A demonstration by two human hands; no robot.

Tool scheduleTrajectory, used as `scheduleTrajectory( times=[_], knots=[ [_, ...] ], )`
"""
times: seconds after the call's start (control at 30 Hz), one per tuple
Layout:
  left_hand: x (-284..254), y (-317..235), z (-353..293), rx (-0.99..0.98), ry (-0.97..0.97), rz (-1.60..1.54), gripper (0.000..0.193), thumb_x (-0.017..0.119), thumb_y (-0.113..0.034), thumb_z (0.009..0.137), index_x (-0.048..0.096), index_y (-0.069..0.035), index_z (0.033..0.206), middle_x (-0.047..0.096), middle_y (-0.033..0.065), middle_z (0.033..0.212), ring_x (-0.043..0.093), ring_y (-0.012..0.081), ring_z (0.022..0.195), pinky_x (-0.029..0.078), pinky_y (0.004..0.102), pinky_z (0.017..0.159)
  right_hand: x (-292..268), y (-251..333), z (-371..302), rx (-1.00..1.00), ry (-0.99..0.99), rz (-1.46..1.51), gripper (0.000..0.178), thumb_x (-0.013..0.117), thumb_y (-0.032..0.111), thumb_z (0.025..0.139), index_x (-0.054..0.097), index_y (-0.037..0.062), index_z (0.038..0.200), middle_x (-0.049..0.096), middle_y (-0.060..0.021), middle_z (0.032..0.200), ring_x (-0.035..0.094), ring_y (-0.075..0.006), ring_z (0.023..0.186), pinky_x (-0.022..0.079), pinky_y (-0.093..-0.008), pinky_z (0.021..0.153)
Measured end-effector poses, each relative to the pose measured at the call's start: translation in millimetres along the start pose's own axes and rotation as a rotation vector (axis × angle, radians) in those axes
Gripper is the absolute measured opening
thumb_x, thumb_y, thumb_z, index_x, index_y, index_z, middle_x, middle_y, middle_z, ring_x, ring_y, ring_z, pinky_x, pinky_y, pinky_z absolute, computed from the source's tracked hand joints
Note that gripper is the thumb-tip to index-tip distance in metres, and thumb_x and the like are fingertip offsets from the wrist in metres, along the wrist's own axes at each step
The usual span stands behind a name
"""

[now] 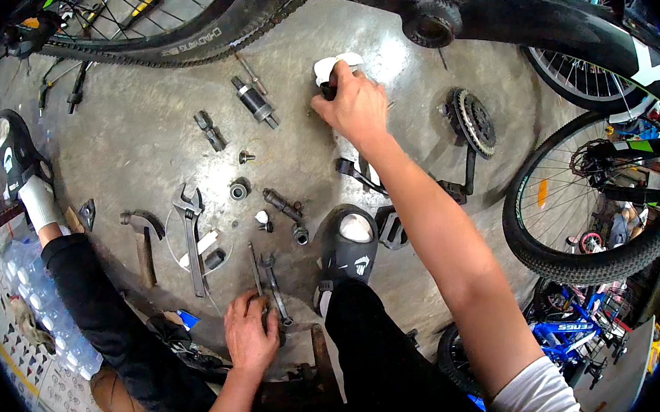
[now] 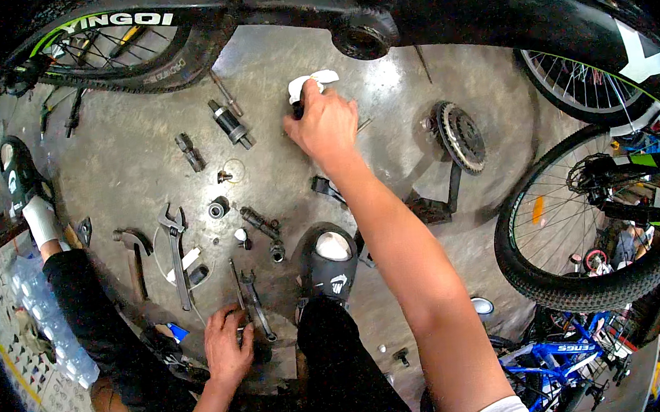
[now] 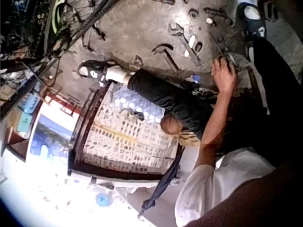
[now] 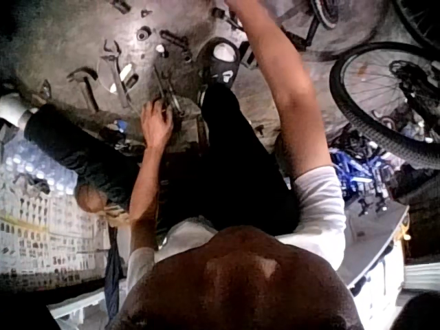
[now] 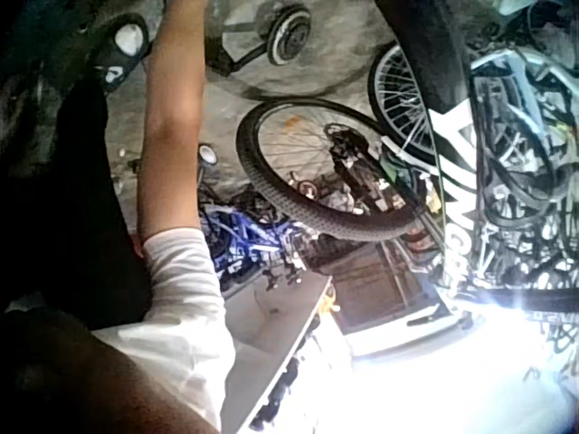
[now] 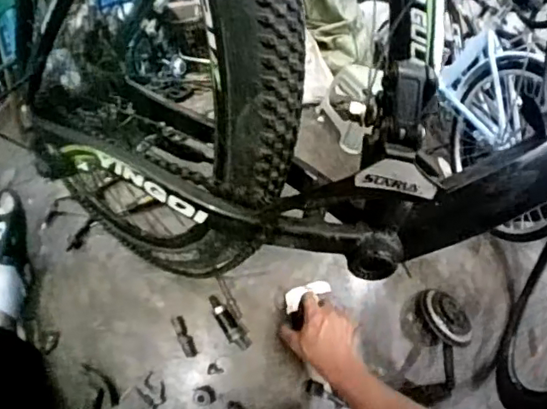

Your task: The person uses a hammer and pliers to remove components from a bicycle's bottom bracket shell, then handles a cartridge bottom bracket and applies grease to it by hand before threading it back into the frame and tightening it with an adjustable wrench and a bottom bracket tool.

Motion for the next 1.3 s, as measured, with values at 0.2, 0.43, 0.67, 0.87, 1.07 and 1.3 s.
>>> scheduleTrajectory(
  times=[0.2,0.43,0.67,0.87,1.07,1.3],
  knots=[
    [4.4,-3.8,1.0,0.021,0.018,-0.008,0.026,0.068,-0.012,0.086,0.065,-0.002,0.110,0.061,0.0155,0.121,0.056,0.0397,0.113,0.045,0.0481,0.099,-20.4,1.0,-20.4,-0.012,-0.090,0.207,0.051,0.075,0.027,0.072,0.053,0.0058,0.113,0.068,-0.0176,0.099,0.065,-0.0386,0.094,0.046,-0.0495,0.086],
    [4.8,-3.0,1.8,0.021,0.035,-0.012,0.027,0.069,-0.014,0.087,0.065,-0.001,0.111,0.061,0.0159,0.121,0.057,0.0397,0.112,0.045,0.0484,0.100,-9.7,-27.6,-28.9,0.134,-0.032,0.328,0.053,0.071,0.023,0.074,0.054,-0.0006,0.119,0.068,-0.0226,0.106,0.066,-0.0407,0.098,0.047,-0.0476,0.092],
    [6.4,-1.8,1.0,0.011,0.049,0.024,0.028,0.069,-0.015,0.087,0.065,0.000,0.111,0.061,0.0155,0.121,0.057,0.0396,0.112,0.045,0.0478,0.099,-6.1,-26.9,-34.2,0.112,0.023,0.241,0.046,0.072,0.022,0.072,0.062,-0.0012,0.111,0.068,-0.0223,0.105,0.066,-0.0390,0.098,0.048,-0.0480,0.091],
    [8.3,-5.4,2.1,0.039,0.051,-0.013,0.029,0.070,-0.014,0.087,0.065,0.000,0.112,0.061,0.0165,0.121,0.056,0.0398,0.113,0.045,0.0477,0.098,-0.8,-25.1,-30.2,-0.003,0.140,0.143,0.047,0.073,0.023,0.072,0.062,-0.0004,0.112,0.068,-0.0185,0.099,0.067,-0.0362,0.094,0.052,-0.0432,0.086],
    [9.2,-0.8,0.1,0.022,0.073,0.012,0.032,0.070,-0.016,0.085,0.065,-0.003,0.115,0.060,0.0144,0.125,0.055,0.0378,0.114,0.044,0.0467,0.100,-43.6,-7.4,-13.0,-0.075,-0.029,0.176,0.046,0.074,0.020,0.072,0.058,-0.0019,0.109,0.066,-0.0228,0.105,0.066,-0.0400,0.097,0.052,-0.0453,0.086],
    [15.8,-5.2,2.5,0.042,0.088,-0.005,0.032,0.070,-0.016,0.086,0.065,-0.003,0.114,0.060,0.0143,0.125,0.055,0.0379,0.114,0.044,0.0467,0.100,-6.5,-3.6,5.6,-0.164,-0.025,0.008,0.047,0.077,0.022,0.072,0.058,-0.0005,0.108,0.063,-0.0221,0.108,0.063,-0.0424,0.096,0.050,-0.0487,0.087]
  ],
)
Point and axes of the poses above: each hand's wrist, its own z-axis towards the middle knuckle, its own x-axis out of the palm, y = z × x, the point moved 10 cm from there along z, towards the middle knuckle
